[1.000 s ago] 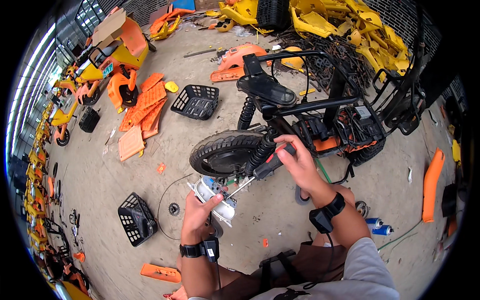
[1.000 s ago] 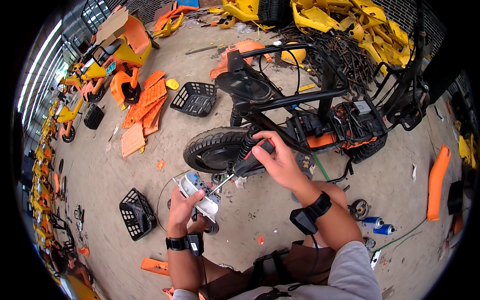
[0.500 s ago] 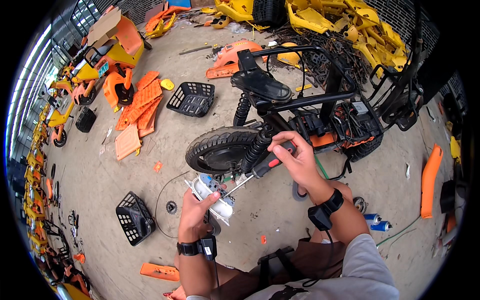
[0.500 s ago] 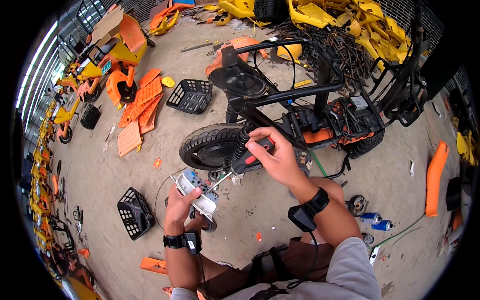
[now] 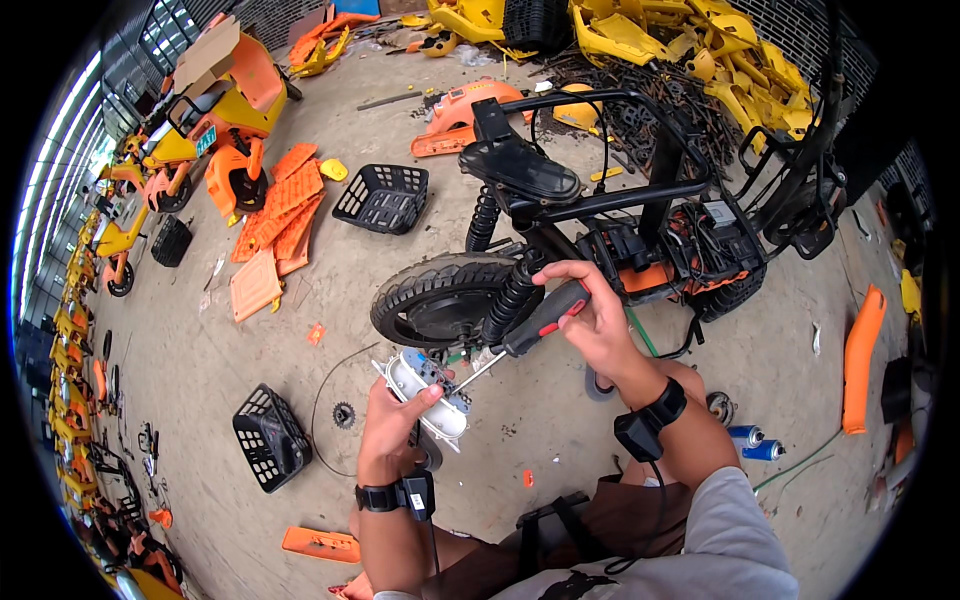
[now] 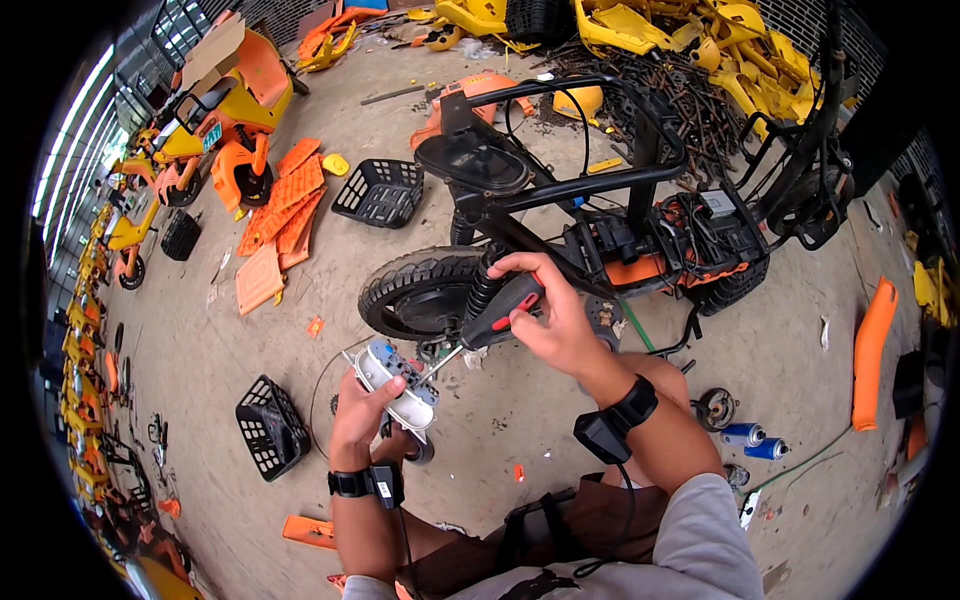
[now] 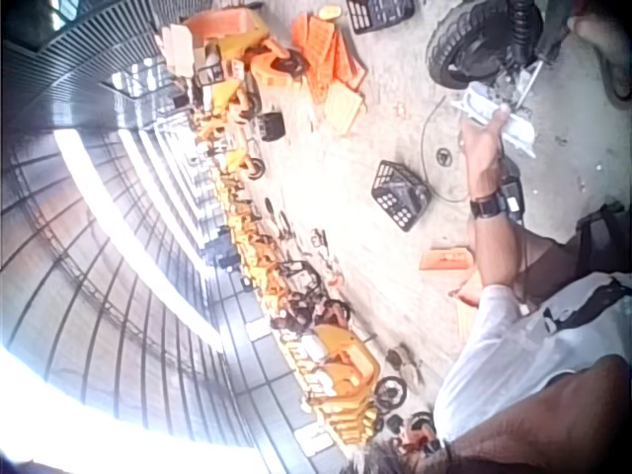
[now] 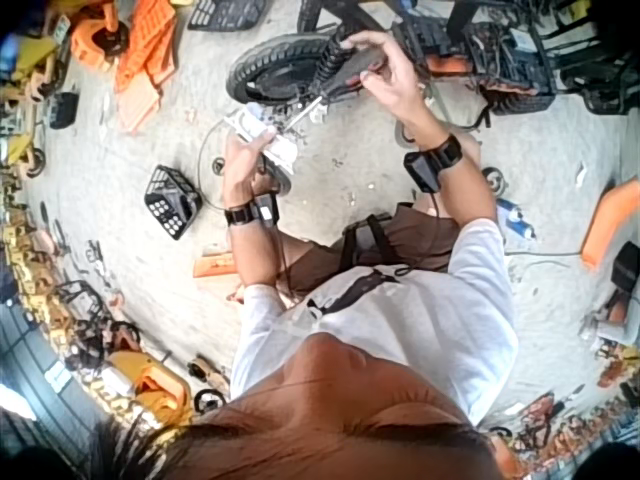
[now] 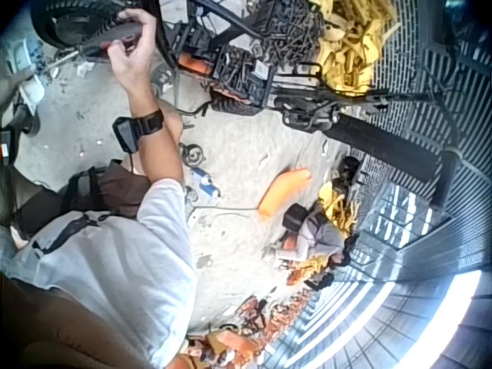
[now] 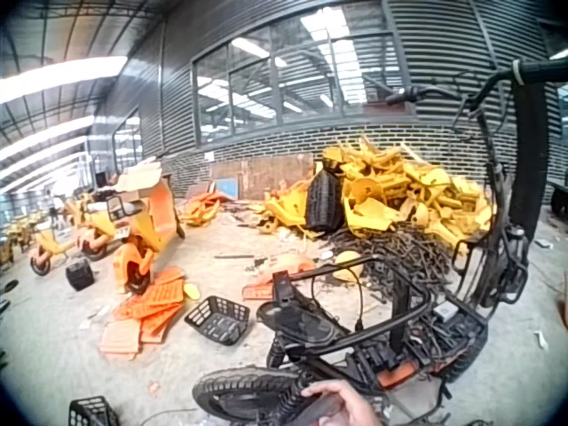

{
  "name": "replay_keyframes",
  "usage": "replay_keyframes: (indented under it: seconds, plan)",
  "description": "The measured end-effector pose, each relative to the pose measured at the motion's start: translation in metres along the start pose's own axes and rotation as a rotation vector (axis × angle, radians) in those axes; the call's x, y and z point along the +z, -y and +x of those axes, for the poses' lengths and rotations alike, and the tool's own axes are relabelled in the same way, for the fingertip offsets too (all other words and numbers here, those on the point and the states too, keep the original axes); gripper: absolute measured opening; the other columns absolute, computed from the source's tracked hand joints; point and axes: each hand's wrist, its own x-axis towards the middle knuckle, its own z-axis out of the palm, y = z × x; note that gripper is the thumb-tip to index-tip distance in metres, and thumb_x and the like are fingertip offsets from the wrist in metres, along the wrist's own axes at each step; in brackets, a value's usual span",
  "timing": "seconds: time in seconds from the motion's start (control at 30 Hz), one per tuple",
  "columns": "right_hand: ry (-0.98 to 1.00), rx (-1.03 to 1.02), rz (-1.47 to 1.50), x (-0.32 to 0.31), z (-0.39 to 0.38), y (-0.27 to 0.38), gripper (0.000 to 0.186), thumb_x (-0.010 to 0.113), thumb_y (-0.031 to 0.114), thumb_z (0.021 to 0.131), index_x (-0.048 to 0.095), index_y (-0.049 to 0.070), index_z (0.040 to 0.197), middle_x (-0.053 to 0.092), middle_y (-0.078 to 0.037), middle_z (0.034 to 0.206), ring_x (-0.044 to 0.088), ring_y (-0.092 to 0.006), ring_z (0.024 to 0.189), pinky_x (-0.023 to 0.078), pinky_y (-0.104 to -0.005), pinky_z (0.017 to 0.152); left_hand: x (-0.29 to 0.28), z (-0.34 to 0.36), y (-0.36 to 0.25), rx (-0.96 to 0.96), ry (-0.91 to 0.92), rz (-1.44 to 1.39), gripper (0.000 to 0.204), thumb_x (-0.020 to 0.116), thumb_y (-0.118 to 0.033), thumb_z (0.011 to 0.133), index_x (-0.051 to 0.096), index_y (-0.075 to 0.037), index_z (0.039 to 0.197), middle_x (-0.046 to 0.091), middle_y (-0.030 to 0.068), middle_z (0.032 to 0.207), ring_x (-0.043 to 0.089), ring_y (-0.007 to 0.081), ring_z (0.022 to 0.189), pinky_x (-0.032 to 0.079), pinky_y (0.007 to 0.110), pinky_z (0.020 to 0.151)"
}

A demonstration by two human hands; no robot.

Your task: The person works on a white plastic motorcycle component, using a screwdriver to remove or tighten screws on a circuit board and picking at the surface with their hands.

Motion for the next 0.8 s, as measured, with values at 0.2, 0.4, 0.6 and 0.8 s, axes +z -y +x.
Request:
replay_keyframes:
  seconds: [0.2,0.4,0.6,0.8]
  plan:
    - [0.013,0.151,-0.013,-0.001,-0.003,0.0,0.041,0.058,-0.003,0.082,0.052,0.002,0.123,0.058,-0.01,0.116,0.053,-0.0116,0.107,0.043,-0.0281,0.093,0.004,0.0,-0.002,0.019,-0.014,0.015,0.045,0.075,-0.003,0.082,0.053,0.001,0.121,0.071,0.015,0.105,0.069,0.0211,0.093,0.057,0.036,0.081]
    - [0.01,-0.055,-0.08,-0.002,0.0,-0.001,0.034,0.063,0.005,0.088,0.053,0.002,0.12,0.06,-0.008,0.112,0.056,-0.0126,0.102,0.044,-0.0284,0.091,0.004,0.0,-0.001,0.004,-0.011,0.025,0.042,0.075,-0.002,0.082,0.055,0.001,0.119,0.071,0.0144,0.105,0.069,0.0206,0.091,0.057,0.036,0.081]
    - [-0.086,0.028,-0.249,0.005,-0.003,0.003,0.024,0.061,0.002,0.086,0.06,0.001,0.11,0.061,-0.007,0.108,0.057,-0.0131,0.101,0.046,-0.028,0.089,0.012,-0.005,-0.008,-0.045,-0.022,-0.016,0.04,0.075,-0.001,0.082,0.057,0.001,0.117,0.071,0.0138,0.105,0.069,0.0197,0.09,0.057,0.035,0.079]
    - [-0.049,-0.001,-0.111,0.006,-0.003,0.0,0.033,0.059,0.002,0.087,0.053,0.001,0.12,0.056,-0.01,0.118,0.056,-0.015,0.102,0.043,-0.0267,0.091,0.005,-0.001,-0.003,-0.01,0.002,0.035,0.038,0.073,0.001,0.082,0.056,0.001,0.116,0.071,0.0145,0.107,0.069,0.0207,0.095,0.056,0.036,0.084]
